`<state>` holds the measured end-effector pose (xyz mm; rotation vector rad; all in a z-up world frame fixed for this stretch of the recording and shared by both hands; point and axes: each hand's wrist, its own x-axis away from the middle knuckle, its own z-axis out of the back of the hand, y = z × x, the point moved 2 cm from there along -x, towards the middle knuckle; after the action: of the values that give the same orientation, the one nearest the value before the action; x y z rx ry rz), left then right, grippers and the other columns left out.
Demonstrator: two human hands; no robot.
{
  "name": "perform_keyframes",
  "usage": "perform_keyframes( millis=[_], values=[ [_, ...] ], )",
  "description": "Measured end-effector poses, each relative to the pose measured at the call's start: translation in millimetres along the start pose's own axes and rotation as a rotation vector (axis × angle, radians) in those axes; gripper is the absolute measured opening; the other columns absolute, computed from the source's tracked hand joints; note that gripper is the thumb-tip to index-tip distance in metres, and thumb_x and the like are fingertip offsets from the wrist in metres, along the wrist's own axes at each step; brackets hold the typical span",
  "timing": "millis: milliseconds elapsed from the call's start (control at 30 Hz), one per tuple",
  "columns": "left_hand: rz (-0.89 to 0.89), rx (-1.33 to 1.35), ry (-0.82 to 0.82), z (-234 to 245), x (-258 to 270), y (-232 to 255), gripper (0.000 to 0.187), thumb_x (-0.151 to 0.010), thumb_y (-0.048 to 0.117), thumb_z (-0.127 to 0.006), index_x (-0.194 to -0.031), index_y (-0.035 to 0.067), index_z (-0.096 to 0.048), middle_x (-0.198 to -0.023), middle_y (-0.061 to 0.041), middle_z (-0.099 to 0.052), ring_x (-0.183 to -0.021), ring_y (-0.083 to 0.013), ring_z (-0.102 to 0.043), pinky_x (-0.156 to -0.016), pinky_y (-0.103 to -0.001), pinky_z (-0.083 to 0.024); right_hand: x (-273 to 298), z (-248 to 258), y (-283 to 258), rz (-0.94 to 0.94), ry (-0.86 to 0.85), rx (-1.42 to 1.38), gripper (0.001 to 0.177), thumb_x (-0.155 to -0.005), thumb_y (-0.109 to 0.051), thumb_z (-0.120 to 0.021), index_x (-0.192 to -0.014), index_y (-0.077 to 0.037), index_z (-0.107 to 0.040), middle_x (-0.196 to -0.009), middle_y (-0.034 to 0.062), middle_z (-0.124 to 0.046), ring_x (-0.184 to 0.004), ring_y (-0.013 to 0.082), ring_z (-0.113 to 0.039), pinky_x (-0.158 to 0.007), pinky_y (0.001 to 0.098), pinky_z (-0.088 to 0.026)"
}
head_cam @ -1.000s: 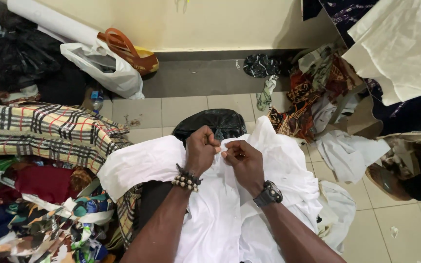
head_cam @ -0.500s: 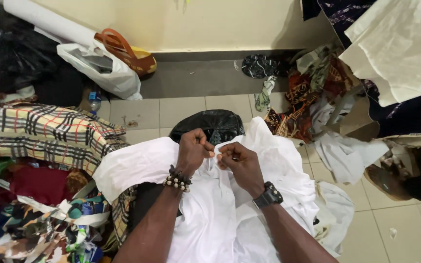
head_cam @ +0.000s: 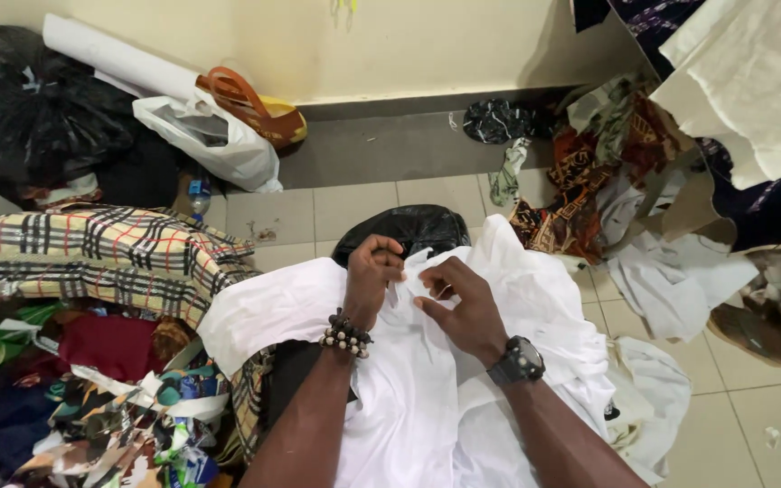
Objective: Searching through a laundry bag and examining a white dress shirt.
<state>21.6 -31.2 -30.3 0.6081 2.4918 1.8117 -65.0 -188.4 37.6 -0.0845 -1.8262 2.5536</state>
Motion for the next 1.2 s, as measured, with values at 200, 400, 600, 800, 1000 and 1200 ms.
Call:
perform_keyframes(
  millis=[200, 400, 600, 800, 1000, 1200],
  values=[
    [-0.113, -0.167, 0.225, 7, -8, -8, 0.025, -0.07, -0.013, -0.059, -0.091, 0.0, -0.063, -0.074, -0.004, -0.065, -0.066, -0.0128, -0.061, -0.061, -0.027, -0.052, 5, 0, 3, 0.208, -0.014, 0.359, 0.033, -0.075, 0.001, -0.075, -0.107, -0.004, -0.069, -0.096, 0.0093, -0.065, -0.085, 0.025, -0.07, -0.075, 0.0337, -0.058],
    [-0.166, -0.321, 0.44, 17, -7, -9, 0.019, -0.072, -0.014, -0.065, -0.084, 0.0, -0.066, -0.072, -0.005, -0.066, -0.067, -0.0135, -0.061, -0.063, -0.027, -0.052, 7, 2, 10, 0.031, 0.054, 0.529, 0.017, -0.083, -0.013, -0.077, -0.097, -0.005, -0.073, -0.091, 0.0094, -0.069, -0.081, 0.0312, -0.068, -0.07, 0.0422, -0.053],
    [-0.047, -0.209, 0.368, 21, -9, -5, 0.015, -0.077, -0.011, -0.069, -0.087, 0.001, -0.068, -0.075, -0.004, -0.067, -0.066, -0.0131, -0.059, -0.061, -0.028, -0.049, 9, -7, -4, 0.027, -0.001, 0.438, 0.022, -0.089, -0.028, -0.075, -0.093, -0.007, -0.075, -0.088, 0.0097, -0.069, -0.075, 0.0306, -0.067, -0.067, 0.0428, -0.053],
    [0.042, -0.093, 0.257, 33, -11, -10, 0.019, -0.076, -0.012, -0.072, -0.091, 0.0, -0.069, -0.078, -0.007, -0.07, -0.069, -0.0132, -0.064, -0.062, -0.026, -0.051, 12, -15, 28, -0.004, -0.029, 0.596, 0.017, -0.08, -0.022, -0.073, -0.091, -0.01, -0.074, -0.086, 0.008, -0.074, -0.078, 0.0299, -0.07, -0.068, 0.0421, -0.054],
    [0.197, 0.137, 0.176, 29, 5, 16, 0.023, -0.08, -0.008, -0.071, -0.1, 0.0, -0.064, -0.085, -0.009, -0.071, -0.073, -0.0179, -0.068, -0.065, -0.031, -0.054, 5, 1, -12, 0.089, 0.14, 0.474, 0.023, -0.08, -0.019, -0.077, -0.099, -0.006, -0.071, -0.087, 0.0099, -0.066, -0.077, 0.0266, -0.067, -0.068, 0.0398, -0.054],
    [0.183, 0.054, 0.037, 11, 11, 16, 0.028, -0.076, -0.007, -0.07, -0.102, 0.003, -0.064, -0.084, -0.007, -0.071, -0.071, -0.0144, -0.068, -0.062, -0.027, -0.053, 10, -13, -1, 0.207, 0.177, 0.241, 0.025, -0.091, -0.023, -0.078, -0.105, -0.004, -0.072, -0.083, 0.0063, -0.064, -0.074, 0.0183, -0.064, -0.066, 0.0329, -0.052]
  ],
)
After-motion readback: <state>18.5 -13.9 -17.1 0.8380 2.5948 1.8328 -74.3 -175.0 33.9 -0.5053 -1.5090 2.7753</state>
